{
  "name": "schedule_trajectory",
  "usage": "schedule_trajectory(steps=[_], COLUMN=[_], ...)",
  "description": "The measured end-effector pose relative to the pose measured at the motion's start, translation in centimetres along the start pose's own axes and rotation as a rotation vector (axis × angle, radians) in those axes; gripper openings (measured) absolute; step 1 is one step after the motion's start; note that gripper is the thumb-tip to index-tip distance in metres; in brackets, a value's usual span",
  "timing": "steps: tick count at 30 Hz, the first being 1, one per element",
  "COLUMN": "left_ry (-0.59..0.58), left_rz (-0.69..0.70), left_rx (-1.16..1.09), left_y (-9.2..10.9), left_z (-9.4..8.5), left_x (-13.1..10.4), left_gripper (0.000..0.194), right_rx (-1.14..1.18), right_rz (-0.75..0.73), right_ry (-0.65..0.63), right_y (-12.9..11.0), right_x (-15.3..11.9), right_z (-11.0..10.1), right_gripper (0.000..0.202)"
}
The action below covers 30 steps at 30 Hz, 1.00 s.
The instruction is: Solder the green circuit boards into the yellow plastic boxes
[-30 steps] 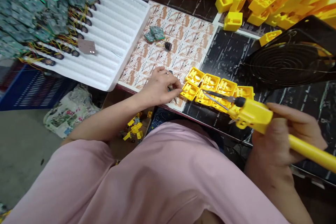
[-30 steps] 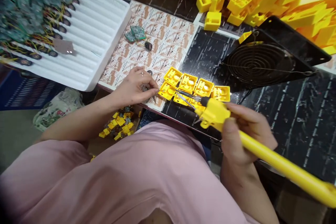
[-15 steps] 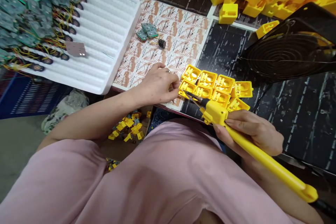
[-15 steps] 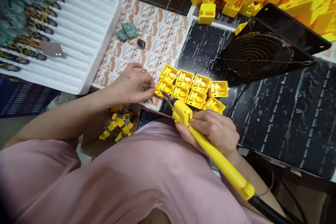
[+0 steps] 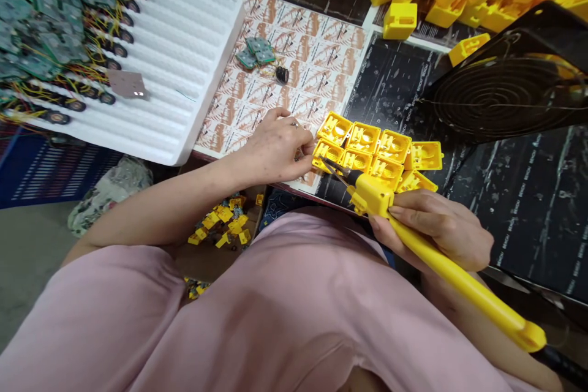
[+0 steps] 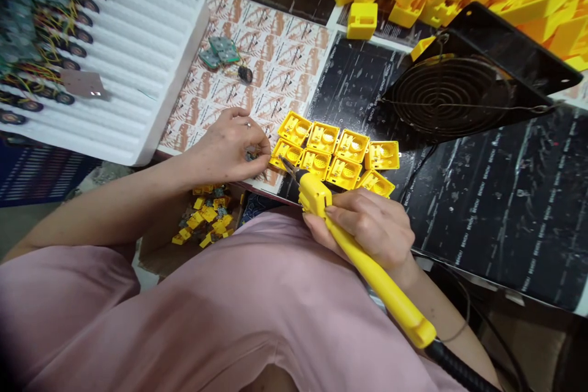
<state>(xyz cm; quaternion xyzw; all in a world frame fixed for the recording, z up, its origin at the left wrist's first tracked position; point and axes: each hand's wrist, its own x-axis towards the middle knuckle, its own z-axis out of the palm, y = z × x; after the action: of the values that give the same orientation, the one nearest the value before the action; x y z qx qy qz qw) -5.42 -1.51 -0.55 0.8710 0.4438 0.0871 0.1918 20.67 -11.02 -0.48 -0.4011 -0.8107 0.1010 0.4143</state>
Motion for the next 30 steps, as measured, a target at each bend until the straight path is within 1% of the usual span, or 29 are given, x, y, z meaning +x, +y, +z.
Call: schedule_trajectory(steps=[3, 6, 7, 9, 10, 12, 16, 19, 22, 27, 30], left_ry=[-0.001, 0.001, 0.000, -0.006, -0.009, -0.016, -0.022, -0.020, -0.034, -0.032, -0.014], left_rz=[0.011, 0.013, 0.013, 0.013, 0.013, 0.015, 0.018, 0.021, 0.025, 0.027, 0.026], left_rx=[-0.007, -0.010, -0.008, -0.004, -0.004, -0.004, 0.008, 0.014, 0.024, 0.061, 0.083], left_y=[0.0, -0.1, -0.1, -0.1, -0.1, -0.1, 0.0, 0.0, 0.0, 0.1, -0.2], left_z=[0.0, 0.0, 0.0, 0.0, 0.0, 0.0, 0.0, 0.0, 0.0, 0.0, -0.1], left_x=[0.0, 0.1, 0.1, 0.2, 0.2, 0.2, 0.3, 0.3, 0.4, 0.3, -0.1], left_gripper=[0.022, 0.022, 0.022, 0.022, 0.022, 0.021, 0.022, 0.024, 0.026, 0.024, 0.024], right_rx=[-0.002, 0.015, 0.017, 0.028, 0.031, 0.013, 0.011, -0.042, -0.089, -0.048, -0.082], right_rz=[0.015, -0.049, -0.042, 0.000, 0.022, 0.111, 0.299, 0.342, 0.414, 0.399, 0.381], right_ry=[-0.007, -0.031, -0.041, -0.033, -0.006, 0.052, 0.107, 0.140, 0.131, 0.181, 0.166], right_y=[0.0, 0.2, 0.2, 0.1, -0.1, -0.5, -1.3, -1.4, -1.2, -0.9, -0.8], right_x=[0.1, 0.4, 0.5, 0.6, 0.6, 0.5, 0.1, -0.2, -0.4, -0.8, -0.9], right_z=[-0.1, -0.3, -0.5, -1.0, -1.3, -1.7, -1.7, -1.5, -1.4, -1.1, -0.9], right_gripper=[0.032, 0.032, 0.031, 0.027, 0.024, 0.021, 0.022, 0.024, 0.032, 0.038, 0.036])
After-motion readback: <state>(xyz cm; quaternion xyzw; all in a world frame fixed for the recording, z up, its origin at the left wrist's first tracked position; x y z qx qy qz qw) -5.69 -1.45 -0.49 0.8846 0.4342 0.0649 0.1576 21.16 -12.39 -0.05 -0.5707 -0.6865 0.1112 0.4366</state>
